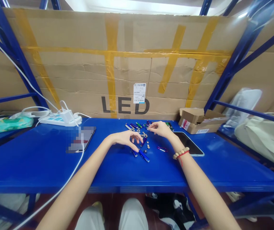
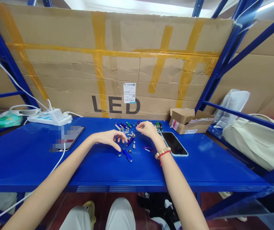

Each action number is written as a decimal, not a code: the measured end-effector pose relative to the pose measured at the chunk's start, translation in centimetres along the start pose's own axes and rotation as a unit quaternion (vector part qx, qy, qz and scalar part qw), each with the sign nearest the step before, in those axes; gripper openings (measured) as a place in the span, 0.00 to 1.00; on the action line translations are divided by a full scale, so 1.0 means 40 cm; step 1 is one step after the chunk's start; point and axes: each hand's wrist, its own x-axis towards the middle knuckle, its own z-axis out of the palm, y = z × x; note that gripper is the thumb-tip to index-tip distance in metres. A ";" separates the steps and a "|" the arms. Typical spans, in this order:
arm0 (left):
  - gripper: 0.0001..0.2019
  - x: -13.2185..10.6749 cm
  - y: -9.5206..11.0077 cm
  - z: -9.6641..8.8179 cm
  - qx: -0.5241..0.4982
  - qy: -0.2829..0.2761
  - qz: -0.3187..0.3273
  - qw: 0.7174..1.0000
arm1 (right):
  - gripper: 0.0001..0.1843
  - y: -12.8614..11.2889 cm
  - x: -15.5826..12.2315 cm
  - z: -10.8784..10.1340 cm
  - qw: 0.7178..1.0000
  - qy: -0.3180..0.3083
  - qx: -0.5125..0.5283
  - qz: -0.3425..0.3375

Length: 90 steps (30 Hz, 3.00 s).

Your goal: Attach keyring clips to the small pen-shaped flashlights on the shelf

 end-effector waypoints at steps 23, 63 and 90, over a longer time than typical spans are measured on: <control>0.09 0.031 -0.084 0.014 0.133 0.265 -0.073 0.952 | 0.13 -0.028 -0.026 0.000 0.963 -0.251 0.093 0.003; 0.13 0.044 -0.061 0.040 0.169 0.232 -0.062 0.956 | 0.12 -0.006 0.000 0.049 0.985 -0.167 0.000 -0.047; 0.13 0.031 -0.045 0.040 0.317 0.243 -0.148 0.905 | 0.21 -0.004 0.001 0.048 0.986 -0.163 -0.005 -0.037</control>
